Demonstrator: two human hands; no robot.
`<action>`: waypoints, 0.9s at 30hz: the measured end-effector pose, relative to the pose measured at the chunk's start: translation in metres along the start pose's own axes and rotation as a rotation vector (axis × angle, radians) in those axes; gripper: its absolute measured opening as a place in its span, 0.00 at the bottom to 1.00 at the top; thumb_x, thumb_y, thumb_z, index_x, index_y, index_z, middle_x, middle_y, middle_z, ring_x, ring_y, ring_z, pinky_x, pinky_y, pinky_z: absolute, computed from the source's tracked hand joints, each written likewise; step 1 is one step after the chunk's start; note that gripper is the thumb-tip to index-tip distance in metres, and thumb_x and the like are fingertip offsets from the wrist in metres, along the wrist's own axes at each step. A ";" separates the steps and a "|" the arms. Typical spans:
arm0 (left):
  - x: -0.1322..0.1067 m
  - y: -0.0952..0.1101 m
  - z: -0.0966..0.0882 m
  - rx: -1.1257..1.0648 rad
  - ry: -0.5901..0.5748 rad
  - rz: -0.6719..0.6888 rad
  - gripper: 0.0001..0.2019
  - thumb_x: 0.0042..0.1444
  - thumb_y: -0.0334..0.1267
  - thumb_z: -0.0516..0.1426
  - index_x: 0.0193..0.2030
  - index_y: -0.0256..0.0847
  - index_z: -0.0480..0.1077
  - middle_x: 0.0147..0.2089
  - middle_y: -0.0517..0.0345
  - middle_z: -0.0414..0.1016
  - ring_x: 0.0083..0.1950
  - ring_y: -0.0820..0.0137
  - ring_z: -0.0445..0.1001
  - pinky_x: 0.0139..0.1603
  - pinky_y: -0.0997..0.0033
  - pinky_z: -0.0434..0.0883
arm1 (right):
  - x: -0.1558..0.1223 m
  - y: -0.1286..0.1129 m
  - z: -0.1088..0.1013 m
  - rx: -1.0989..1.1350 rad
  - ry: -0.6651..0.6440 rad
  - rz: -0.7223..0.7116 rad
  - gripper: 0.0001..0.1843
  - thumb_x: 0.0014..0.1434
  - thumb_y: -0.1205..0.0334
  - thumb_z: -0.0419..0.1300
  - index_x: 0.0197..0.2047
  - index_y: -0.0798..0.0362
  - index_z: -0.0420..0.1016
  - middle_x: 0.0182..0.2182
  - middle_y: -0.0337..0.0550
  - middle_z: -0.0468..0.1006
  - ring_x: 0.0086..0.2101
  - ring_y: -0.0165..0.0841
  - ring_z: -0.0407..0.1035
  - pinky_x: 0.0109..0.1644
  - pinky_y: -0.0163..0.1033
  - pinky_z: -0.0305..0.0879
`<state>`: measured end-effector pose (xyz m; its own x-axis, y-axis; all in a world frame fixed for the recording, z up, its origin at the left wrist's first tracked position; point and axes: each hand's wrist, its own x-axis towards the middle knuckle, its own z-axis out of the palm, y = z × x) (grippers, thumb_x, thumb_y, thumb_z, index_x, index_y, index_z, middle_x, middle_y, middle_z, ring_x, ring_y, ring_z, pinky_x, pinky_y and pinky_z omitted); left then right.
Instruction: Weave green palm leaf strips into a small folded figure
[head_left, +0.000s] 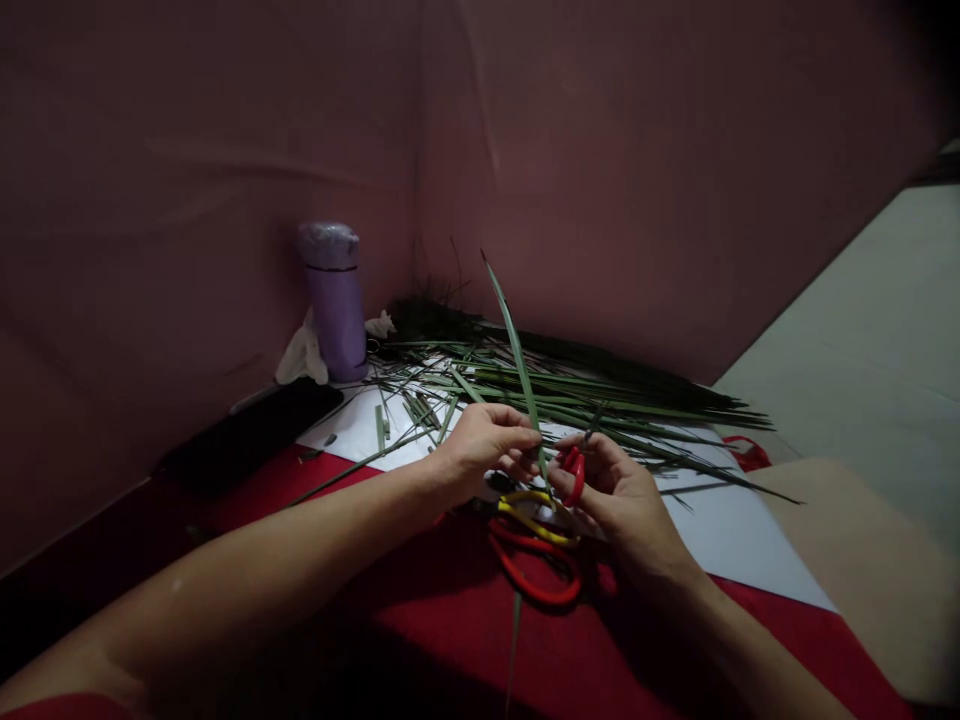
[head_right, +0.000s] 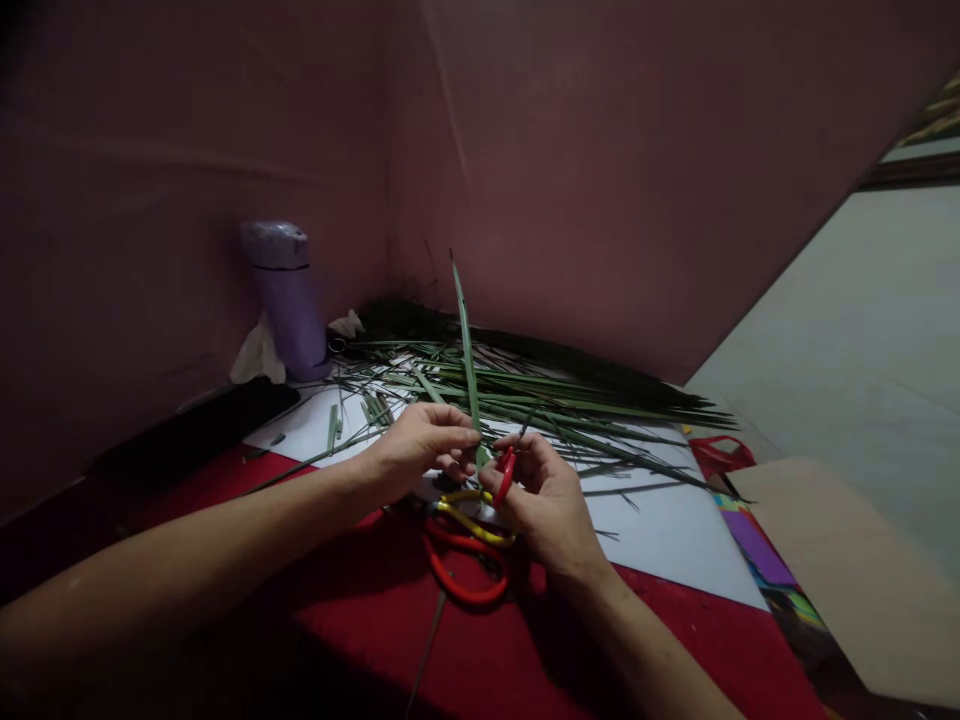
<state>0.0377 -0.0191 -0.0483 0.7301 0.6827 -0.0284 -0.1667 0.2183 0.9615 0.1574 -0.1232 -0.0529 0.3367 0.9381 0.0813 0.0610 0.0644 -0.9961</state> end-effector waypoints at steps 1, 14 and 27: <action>0.000 -0.003 0.000 -0.005 -0.024 -0.006 0.06 0.42 0.32 0.60 0.25 0.33 0.65 0.19 0.58 0.68 0.19 0.75 0.69 0.21 0.76 0.68 | 0.000 0.000 0.000 0.024 -0.005 0.001 0.23 0.40 0.53 0.67 0.37 0.51 0.64 0.29 0.38 0.72 0.31 0.31 0.68 0.33 0.35 0.66; -0.003 -0.005 0.005 -0.067 -0.150 -0.110 0.06 0.44 0.34 0.58 0.26 0.33 0.65 0.21 0.58 0.68 0.19 0.77 0.67 0.22 0.77 0.67 | 0.001 0.004 -0.005 0.192 0.012 0.068 0.21 0.43 0.57 0.66 0.40 0.50 0.64 0.31 0.38 0.72 0.29 0.31 0.69 0.31 0.36 0.67; -0.012 -0.002 0.008 0.097 -0.407 -0.134 0.09 0.45 0.39 0.57 0.27 0.32 0.66 0.21 0.59 0.67 0.18 0.78 0.65 0.18 0.78 0.65 | 0.008 0.005 -0.010 0.311 0.166 -0.021 0.18 0.43 0.61 0.66 0.38 0.51 0.66 0.23 0.32 0.66 0.18 0.21 0.57 0.19 0.27 0.53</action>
<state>0.0348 -0.0334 -0.0478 0.9459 0.3181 -0.0635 -0.0038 0.2066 0.9784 0.1698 -0.1184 -0.0573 0.4881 0.8690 0.0814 -0.2105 0.2077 -0.9553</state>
